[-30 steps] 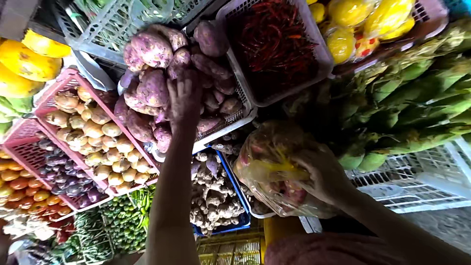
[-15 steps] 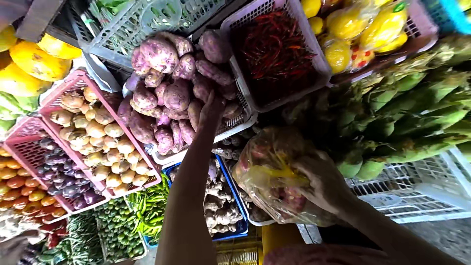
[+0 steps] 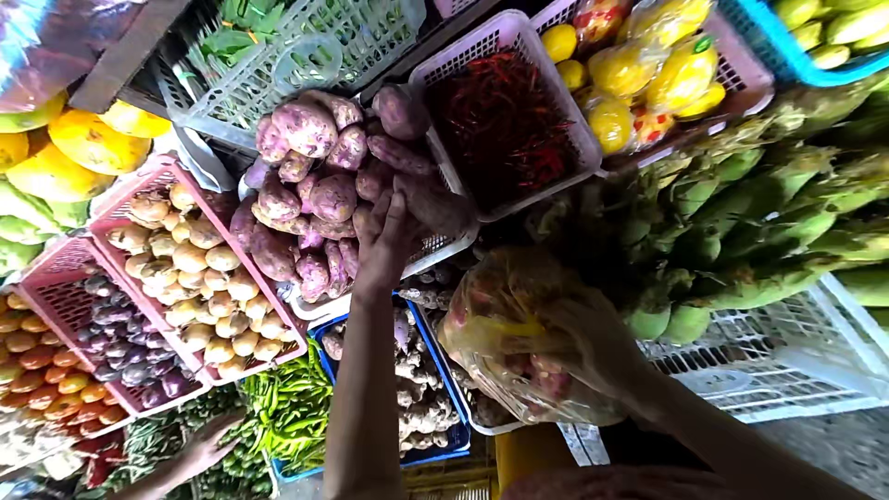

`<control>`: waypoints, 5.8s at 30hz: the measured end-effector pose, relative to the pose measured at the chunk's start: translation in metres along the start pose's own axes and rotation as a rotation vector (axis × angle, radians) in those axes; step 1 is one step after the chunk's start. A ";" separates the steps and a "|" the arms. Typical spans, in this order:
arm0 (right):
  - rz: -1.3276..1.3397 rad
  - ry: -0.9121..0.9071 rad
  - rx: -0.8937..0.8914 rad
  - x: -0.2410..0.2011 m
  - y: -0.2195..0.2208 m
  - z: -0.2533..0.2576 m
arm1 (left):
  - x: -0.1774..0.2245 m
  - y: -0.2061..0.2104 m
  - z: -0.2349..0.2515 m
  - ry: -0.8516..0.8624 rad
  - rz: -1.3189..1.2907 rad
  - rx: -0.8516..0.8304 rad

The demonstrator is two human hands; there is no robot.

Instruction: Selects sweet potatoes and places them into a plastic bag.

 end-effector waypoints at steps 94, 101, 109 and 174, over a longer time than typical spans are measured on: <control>-0.076 -0.034 0.050 -0.002 0.000 0.006 | -0.062 -0.063 0.100 -0.467 1.567 0.151; -0.064 0.005 0.034 -0.002 0.002 0.008 | -0.040 -0.063 0.103 -0.555 1.428 0.192; -0.047 0.018 0.010 -0.002 0.000 0.008 | -0.031 -0.067 0.079 -0.511 1.526 -0.147; -0.028 0.021 0.005 -0.002 -0.002 0.004 | 0.010 -0.087 -0.038 -0.111 0.849 0.391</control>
Point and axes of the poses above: each hand's wrist, its own z-axis towards the middle knuckle, its own y-axis out of the palm, x = y × z, the point moved 5 cm from there along z, towards the middle knuckle, and after that the axes turned 1 degree about -y, right-handed, at the moved point
